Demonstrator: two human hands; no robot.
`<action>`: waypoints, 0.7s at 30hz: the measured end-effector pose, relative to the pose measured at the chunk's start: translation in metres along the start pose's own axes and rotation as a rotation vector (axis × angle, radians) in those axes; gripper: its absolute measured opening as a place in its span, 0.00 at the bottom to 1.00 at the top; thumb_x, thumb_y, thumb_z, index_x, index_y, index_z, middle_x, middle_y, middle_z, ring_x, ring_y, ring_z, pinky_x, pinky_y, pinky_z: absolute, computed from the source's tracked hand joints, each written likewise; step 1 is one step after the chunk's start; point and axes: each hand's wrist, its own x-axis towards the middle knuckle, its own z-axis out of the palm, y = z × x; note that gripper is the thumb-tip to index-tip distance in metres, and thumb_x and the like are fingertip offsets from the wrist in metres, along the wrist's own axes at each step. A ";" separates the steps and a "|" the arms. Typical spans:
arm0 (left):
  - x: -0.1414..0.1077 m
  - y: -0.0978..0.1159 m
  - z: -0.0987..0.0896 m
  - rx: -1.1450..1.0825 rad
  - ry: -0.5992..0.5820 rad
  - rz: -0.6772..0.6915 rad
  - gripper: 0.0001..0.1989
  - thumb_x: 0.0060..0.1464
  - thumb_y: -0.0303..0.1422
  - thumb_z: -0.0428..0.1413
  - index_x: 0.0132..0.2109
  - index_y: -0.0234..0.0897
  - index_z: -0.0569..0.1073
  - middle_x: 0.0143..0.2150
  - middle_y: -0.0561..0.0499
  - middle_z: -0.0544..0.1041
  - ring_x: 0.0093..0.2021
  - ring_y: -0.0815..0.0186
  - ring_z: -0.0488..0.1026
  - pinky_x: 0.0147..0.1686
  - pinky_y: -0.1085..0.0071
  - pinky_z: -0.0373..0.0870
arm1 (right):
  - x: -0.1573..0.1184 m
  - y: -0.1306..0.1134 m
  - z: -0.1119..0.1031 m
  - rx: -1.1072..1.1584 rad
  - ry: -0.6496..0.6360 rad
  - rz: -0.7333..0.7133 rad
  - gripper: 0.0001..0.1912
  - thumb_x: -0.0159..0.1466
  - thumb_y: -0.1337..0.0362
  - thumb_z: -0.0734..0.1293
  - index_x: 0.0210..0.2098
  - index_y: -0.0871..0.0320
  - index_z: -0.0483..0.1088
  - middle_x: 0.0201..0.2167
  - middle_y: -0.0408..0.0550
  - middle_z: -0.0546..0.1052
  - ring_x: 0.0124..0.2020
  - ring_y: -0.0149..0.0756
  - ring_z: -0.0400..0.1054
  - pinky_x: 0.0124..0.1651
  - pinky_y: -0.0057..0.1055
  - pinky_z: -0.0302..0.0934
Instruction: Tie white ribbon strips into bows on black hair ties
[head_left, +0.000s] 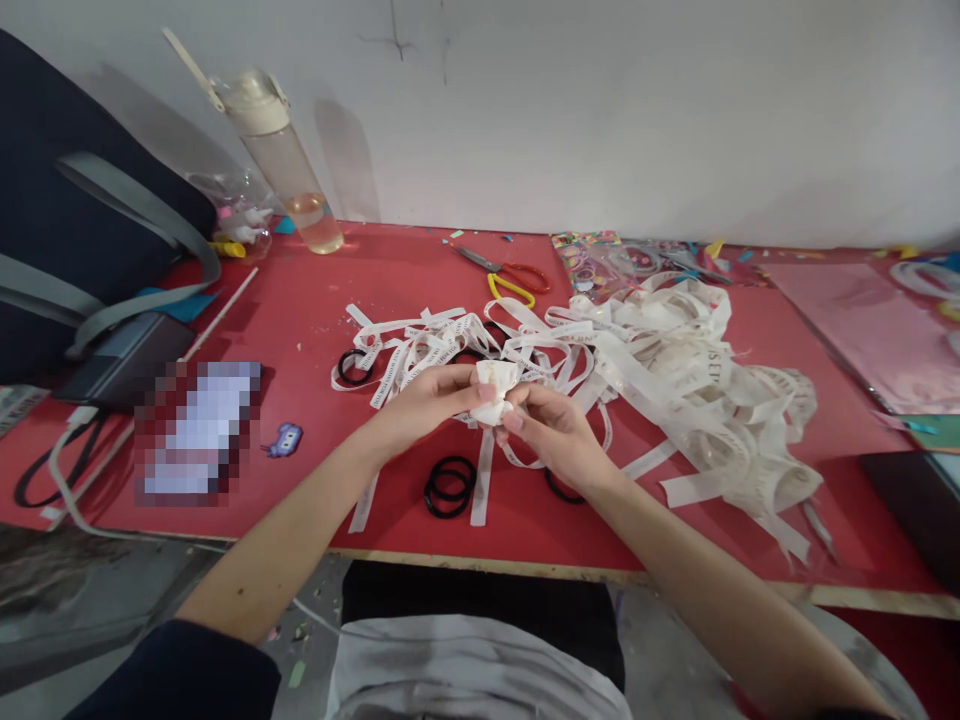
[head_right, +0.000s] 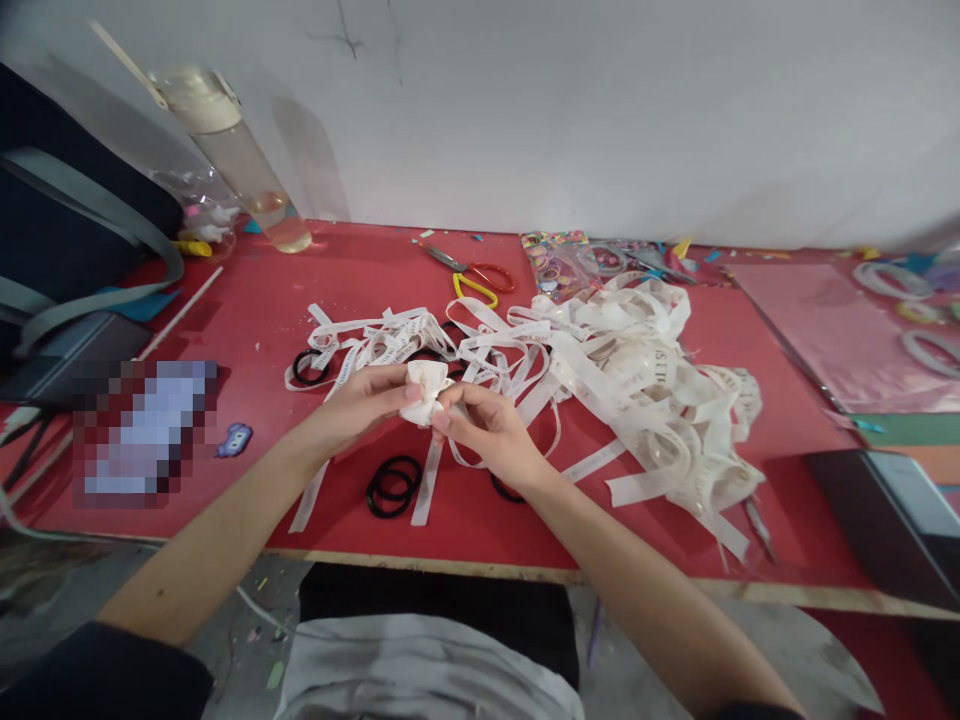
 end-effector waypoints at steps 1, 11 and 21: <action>0.000 0.000 0.001 0.070 0.010 0.022 0.13 0.54 0.40 0.62 0.34 0.34 0.74 0.32 0.53 0.74 0.33 0.70 0.72 0.38 0.73 0.68 | 0.000 0.000 0.000 -0.011 0.002 -0.004 0.11 0.63 0.55 0.71 0.32 0.55 0.70 0.25 0.41 0.74 0.28 0.31 0.67 0.37 0.30 0.61; -0.001 0.006 0.004 0.286 0.012 0.054 0.14 0.54 0.41 0.60 0.33 0.34 0.70 0.31 0.54 0.71 0.32 0.71 0.69 0.34 0.75 0.65 | 0.006 0.001 0.002 -0.117 0.106 0.014 0.18 0.62 0.49 0.69 0.28 0.56 0.67 0.21 0.40 0.71 0.24 0.29 0.64 0.30 0.28 0.57; 0.000 -0.001 -0.001 -0.061 -0.074 -0.053 0.08 0.52 0.33 0.59 0.38 0.33 0.76 0.34 0.51 0.77 0.36 0.68 0.74 0.43 0.69 0.69 | 0.000 -0.001 0.001 0.021 -0.086 -0.003 0.15 0.64 0.53 0.69 0.29 0.56 0.65 0.21 0.39 0.70 0.22 0.27 0.61 0.27 0.26 0.55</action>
